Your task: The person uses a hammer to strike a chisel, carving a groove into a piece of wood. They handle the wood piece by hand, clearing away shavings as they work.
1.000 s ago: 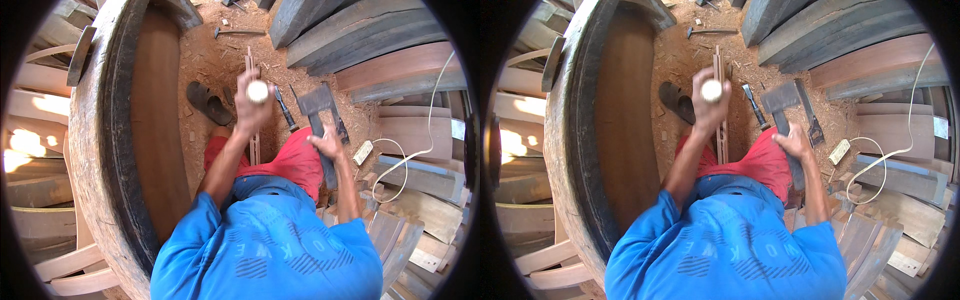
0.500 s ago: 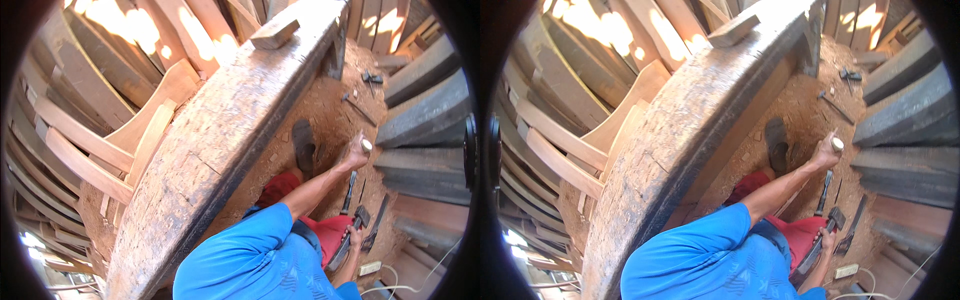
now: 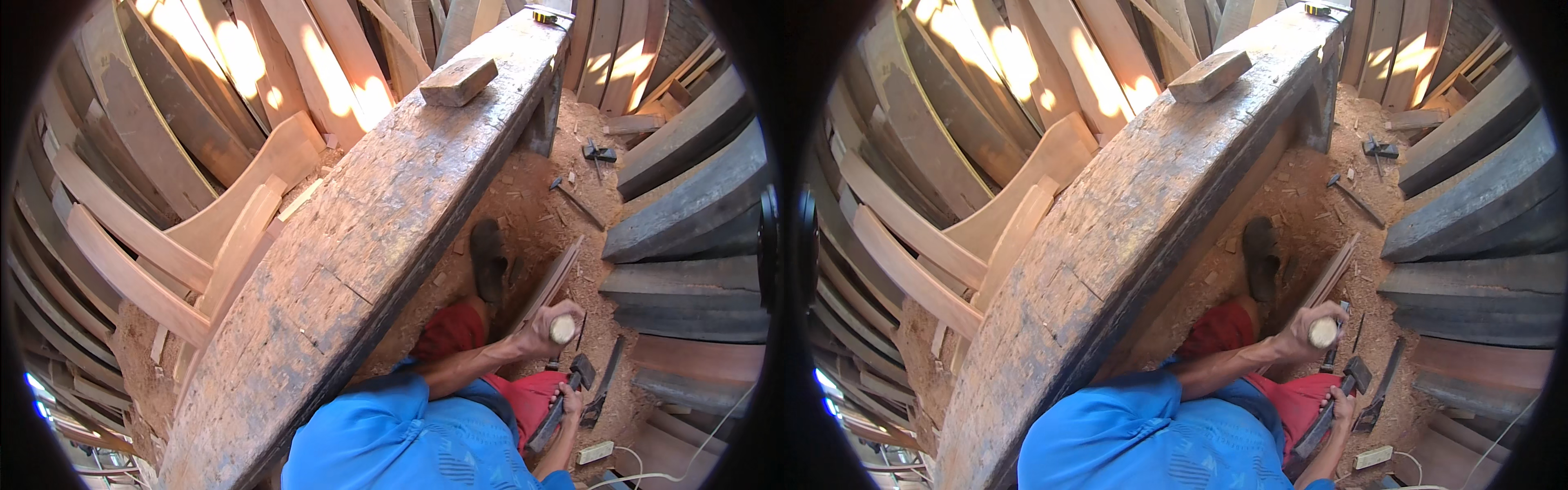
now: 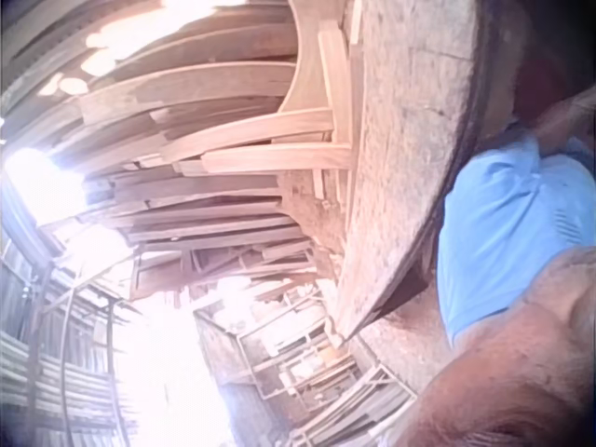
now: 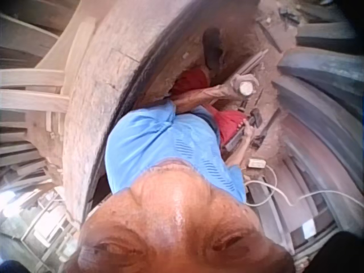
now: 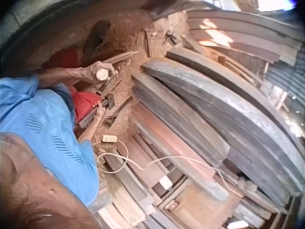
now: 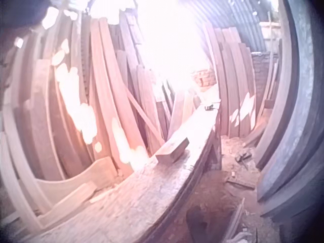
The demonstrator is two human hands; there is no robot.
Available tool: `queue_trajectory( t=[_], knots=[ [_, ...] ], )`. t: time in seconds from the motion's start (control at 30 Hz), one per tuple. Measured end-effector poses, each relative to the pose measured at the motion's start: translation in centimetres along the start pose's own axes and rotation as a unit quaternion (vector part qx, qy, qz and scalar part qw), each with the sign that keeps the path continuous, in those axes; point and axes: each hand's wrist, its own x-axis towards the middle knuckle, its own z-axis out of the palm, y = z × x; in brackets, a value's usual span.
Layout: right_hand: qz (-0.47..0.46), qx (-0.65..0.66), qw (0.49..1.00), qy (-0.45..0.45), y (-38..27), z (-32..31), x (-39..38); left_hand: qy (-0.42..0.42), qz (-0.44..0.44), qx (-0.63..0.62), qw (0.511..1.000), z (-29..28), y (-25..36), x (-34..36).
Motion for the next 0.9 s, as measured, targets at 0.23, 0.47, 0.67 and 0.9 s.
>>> queue_trajectory(
  t=[0.23,0.47,0.67,0.9],
  knots=[
    [-0.018,-0.009,0.998,-0.057,-1.7,1.5,-0.6,0.001,-0.299,0.195,0.934,1.2,-16.8,12.8],
    [0.045,0.007,0.999,0.029,-3.1,2.2,-1.9,0.046,-0.23,0.126,0.964,2.5,-14.7,12.2],
    [0.05,0.02,0.998,0.019,-2.2,1.5,-1.2,0.049,-0.25,0.223,0.941,2.8,-11.6,13.2],
    [0.041,0.043,0.997,0.05,-2.2,1.7,-1.9,-0.014,-0.058,0.103,0.993,2.3,-5.5,7.2]
  ],
)
